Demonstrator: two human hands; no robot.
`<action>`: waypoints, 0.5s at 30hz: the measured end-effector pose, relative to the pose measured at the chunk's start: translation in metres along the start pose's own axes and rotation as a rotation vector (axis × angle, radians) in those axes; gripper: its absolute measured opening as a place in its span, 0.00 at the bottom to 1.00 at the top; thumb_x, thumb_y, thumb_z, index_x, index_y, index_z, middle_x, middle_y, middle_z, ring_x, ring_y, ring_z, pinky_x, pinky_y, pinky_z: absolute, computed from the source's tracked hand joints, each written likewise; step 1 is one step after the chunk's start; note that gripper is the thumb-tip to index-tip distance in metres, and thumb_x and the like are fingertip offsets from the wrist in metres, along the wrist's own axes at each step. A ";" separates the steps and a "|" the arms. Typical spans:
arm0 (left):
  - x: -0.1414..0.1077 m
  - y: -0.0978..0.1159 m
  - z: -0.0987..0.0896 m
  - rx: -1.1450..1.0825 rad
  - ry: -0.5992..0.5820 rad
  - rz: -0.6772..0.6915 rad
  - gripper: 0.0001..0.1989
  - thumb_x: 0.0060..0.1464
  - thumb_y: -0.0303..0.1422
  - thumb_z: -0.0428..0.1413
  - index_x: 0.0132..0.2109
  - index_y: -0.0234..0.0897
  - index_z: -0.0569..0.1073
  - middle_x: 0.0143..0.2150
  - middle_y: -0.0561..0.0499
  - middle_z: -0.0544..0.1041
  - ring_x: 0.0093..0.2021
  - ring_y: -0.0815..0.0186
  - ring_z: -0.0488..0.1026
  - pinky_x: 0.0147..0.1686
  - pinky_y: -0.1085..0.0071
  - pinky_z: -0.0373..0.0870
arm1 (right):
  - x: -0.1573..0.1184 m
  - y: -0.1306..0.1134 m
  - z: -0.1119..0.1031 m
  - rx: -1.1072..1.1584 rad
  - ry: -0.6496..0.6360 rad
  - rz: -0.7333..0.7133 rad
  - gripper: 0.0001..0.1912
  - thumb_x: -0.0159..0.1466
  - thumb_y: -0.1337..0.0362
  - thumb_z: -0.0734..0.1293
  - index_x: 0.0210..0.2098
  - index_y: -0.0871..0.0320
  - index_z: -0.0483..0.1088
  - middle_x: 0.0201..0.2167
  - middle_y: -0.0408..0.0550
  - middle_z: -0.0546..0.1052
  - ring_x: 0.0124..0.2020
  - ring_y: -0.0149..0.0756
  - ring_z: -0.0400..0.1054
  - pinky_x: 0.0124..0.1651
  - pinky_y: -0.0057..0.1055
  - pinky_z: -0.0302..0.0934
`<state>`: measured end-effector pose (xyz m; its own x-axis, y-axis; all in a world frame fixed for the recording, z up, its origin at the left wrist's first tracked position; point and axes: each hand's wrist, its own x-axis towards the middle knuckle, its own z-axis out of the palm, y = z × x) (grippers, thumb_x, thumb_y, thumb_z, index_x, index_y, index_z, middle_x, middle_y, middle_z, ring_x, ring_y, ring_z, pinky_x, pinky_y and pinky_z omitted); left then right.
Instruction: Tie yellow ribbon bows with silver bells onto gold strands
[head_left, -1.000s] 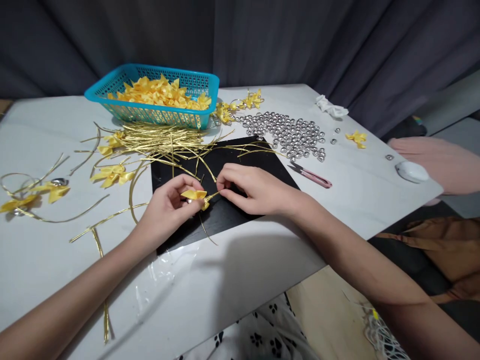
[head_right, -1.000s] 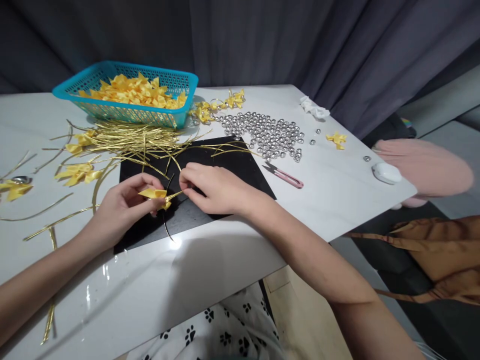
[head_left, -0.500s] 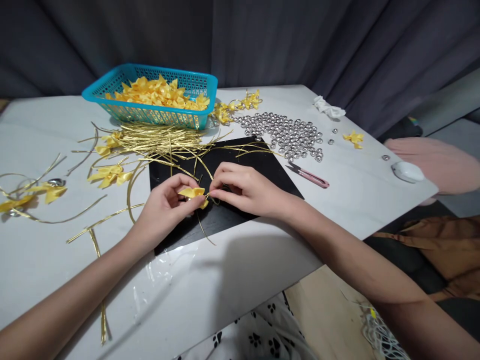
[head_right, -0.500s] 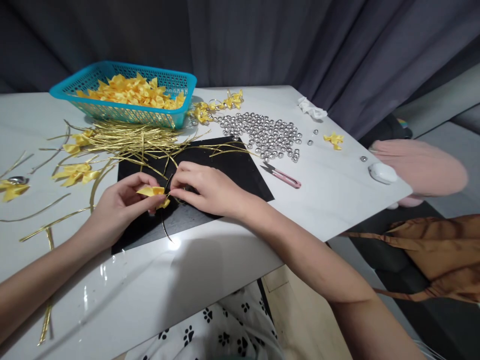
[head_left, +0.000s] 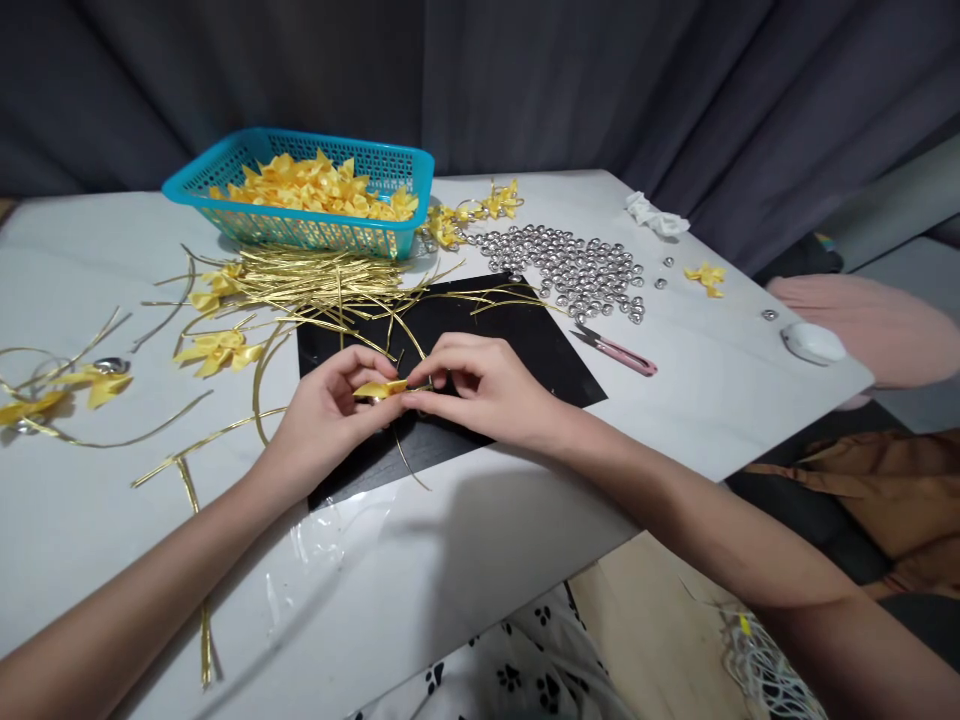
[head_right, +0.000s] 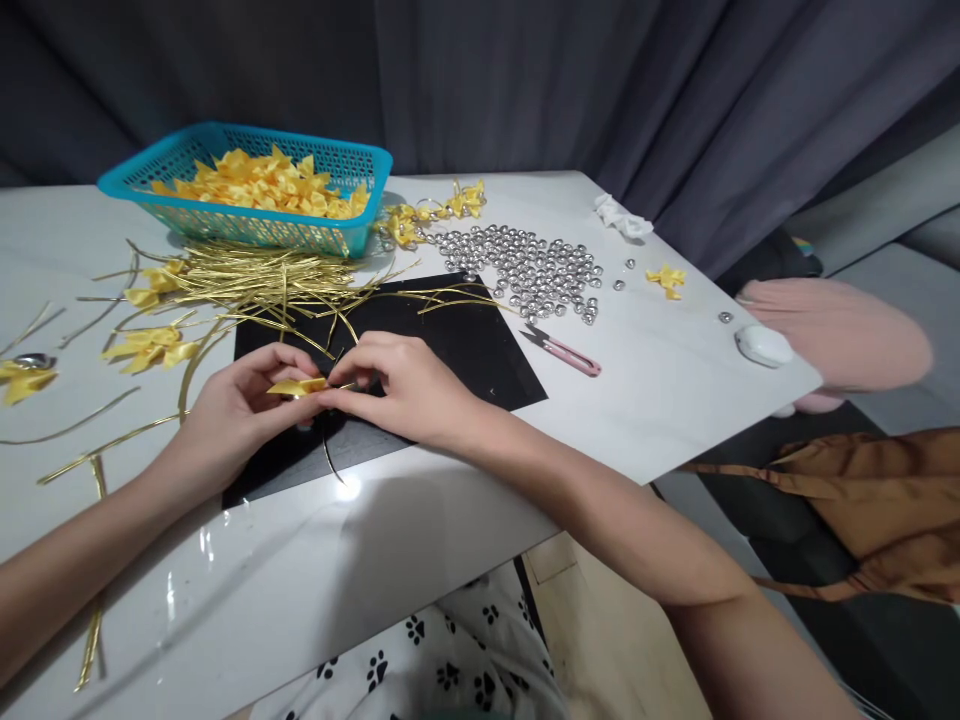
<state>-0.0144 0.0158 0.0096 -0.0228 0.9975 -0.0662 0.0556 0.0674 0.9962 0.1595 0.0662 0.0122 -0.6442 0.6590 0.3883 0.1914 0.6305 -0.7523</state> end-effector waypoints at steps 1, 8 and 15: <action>0.000 -0.001 0.000 -0.003 -0.005 -0.002 0.13 0.38 0.29 0.65 0.31 0.37 0.68 0.23 0.59 0.71 0.22 0.75 0.65 0.23 0.79 0.64 | 0.000 0.001 0.000 0.016 -0.012 0.007 0.07 0.58 0.64 0.70 0.31 0.64 0.74 0.25 0.41 0.66 0.25 0.23 0.58 0.28 0.23 0.52; -0.001 0.000 -0.001 -0.017 0.063 0.001 0.13 0.40 0.32 0.65 0.32 0.38 0.69 0.25 0.58 0.71 0.22 0.74 0.66 0.23 0.78 0.66 | -0.003 0.000 0.007 -0.030 0.102 0.068 0.06 0.59 0.67 0.68 0.34 0.61 0.66 0.30 0.41 0.69 0.22 0.21 0.54 0.27 0.23 0.51; -0.001 0.001 0.000 0.011 0.077 0.012 0.14 0.41 0.34 0.65 0.34 0.39 0.67 0.26 0.58 0.71 0.22 0.73 0.68 0.25 0.76 0.68 | -0.006 0.001 0.016 -0.068 0.143 0.043 0.06 0.62 0.66 0.66 0.30 0.62 0.70 0.28 0.43 0.70 0.21 0.21 0.54 0.26 0.23 0.52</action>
<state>-0.0142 0.0149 0.0105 -0.0982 0.9940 -0.0489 0.0670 0.0556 0.9962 0.1522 0.0562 0.0004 -0.5237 0.7343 0.4320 0.2694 0.6238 -0.7337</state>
